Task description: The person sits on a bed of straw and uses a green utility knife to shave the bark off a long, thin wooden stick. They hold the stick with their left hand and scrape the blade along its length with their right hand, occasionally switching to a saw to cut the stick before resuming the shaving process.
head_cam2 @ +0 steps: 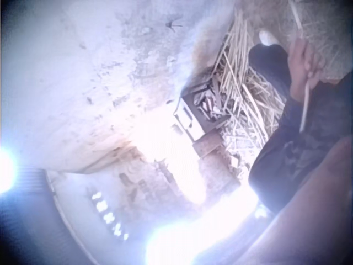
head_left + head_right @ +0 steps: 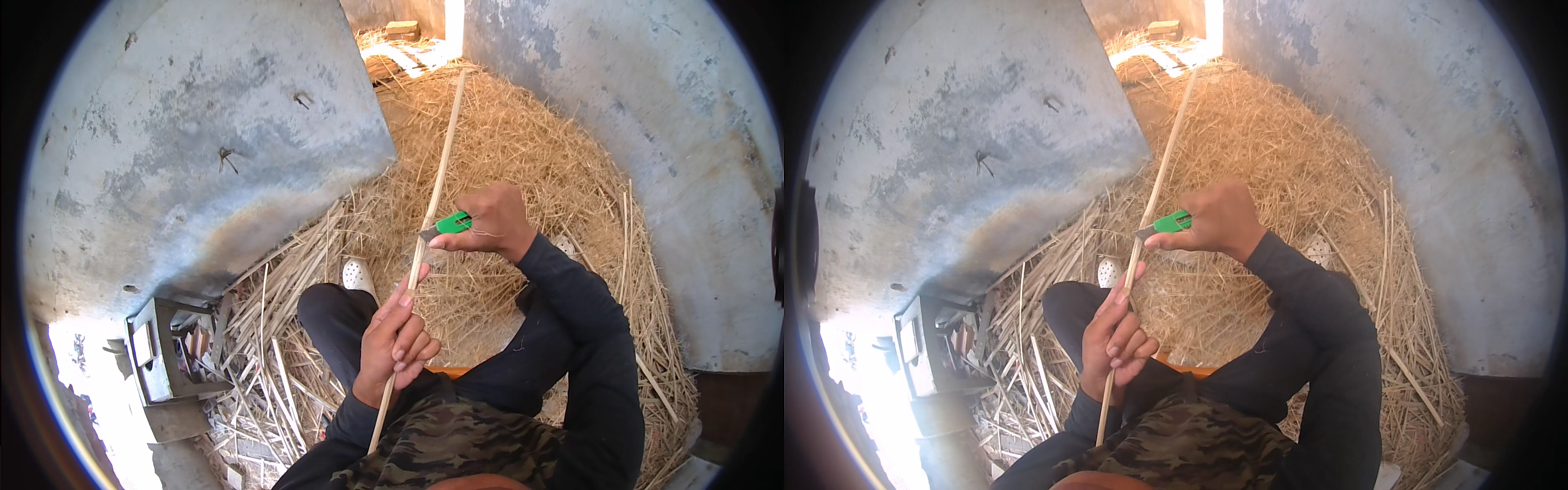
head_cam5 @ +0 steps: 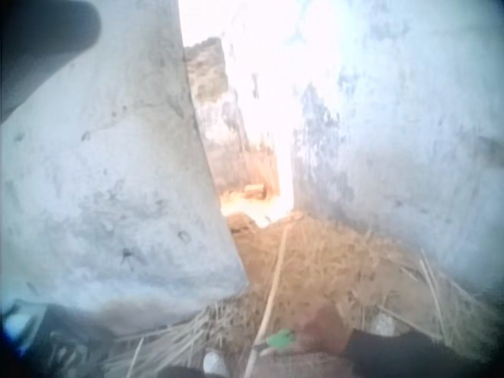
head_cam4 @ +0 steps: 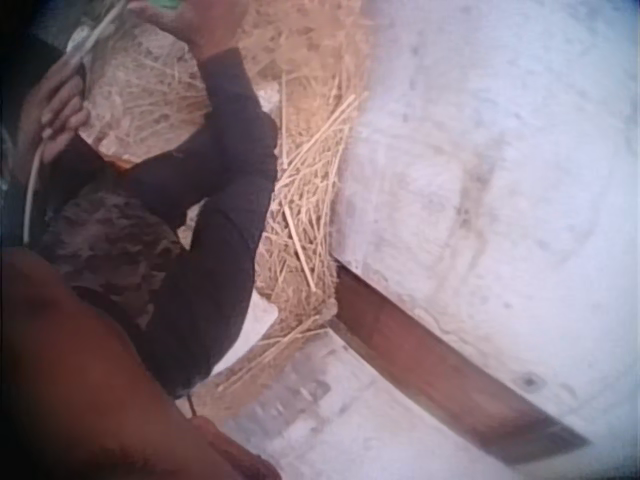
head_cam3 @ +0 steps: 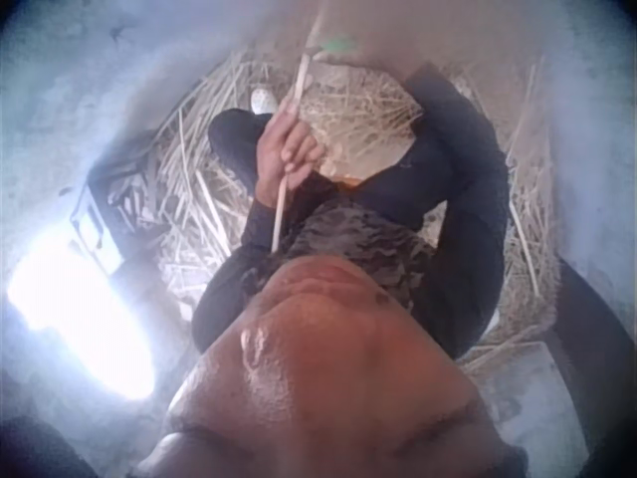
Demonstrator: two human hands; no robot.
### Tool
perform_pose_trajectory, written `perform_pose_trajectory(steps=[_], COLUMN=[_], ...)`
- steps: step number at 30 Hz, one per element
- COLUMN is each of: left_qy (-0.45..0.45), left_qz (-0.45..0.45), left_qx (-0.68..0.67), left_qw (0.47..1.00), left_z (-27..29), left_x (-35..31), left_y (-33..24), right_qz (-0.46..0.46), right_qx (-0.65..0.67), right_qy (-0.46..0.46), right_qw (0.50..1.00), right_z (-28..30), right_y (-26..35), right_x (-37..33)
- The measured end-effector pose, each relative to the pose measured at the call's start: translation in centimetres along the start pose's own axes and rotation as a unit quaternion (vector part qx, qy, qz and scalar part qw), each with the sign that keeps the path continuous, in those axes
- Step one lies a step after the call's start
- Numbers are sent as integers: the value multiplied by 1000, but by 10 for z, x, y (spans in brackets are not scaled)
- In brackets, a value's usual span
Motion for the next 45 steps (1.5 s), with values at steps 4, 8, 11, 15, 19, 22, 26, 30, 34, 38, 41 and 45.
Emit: perform_pose_trajectory(steps=[4,8,11,15,19,22,26,30,34,38,41,45], left_qy=[-6,-9,-22,-29,-27,-32,-4,-55,-94,-69,-76,-75], left_qz=[-9,-10,30,3,14,35,98,118,5,-35,-42,-43], left_qx=[-2,5,3,36,76,85,109,87,146,196,223,210], left_qw=[1000,1000,999,999,997,995,989,988,985,978,971,974], left_z=[2,5,5,4,9,6,5,24,33,23,17,15], left_x=[-1,0,-22,-28,-33,-41,-52,-82,-51,-26,-21,-20], left_y=[-4,-8,13,5,5,16,33,51,8,-9,-12,-8], right_qz=[3,-51,-238,-210,-217,-185,-269,-477,-347,-155,-81,-33], right_qx=[1,-26,-35,-39,-65,-84,-118,-26,31,80,101,45], right_qy=[-15,-1,36,6,-28,-53,-121,-66,22,69,99,45], right_qw=[1000,998,970,977,974,978,948,876,937,982,987,997], right_z=[-3,-15,-22,8,21,30,42,59,22,3,0,-2], right_y=[-1,-30,-115,-99,-108,-116,-193,-277,-192,-41,8,11], right_x=[9,16,5,10,19,17,-2,-59,-36,-3,-10,-11])
Point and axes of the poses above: each hand's wrist, its own x-axis towards the middle knuckle, its own z-axis out of the back of the hand, y = z × x, the point moved 9 cm from there along x, towards the middle knuckle, and after that the axes turned 7 degrees about y, right-handed, at the moved point
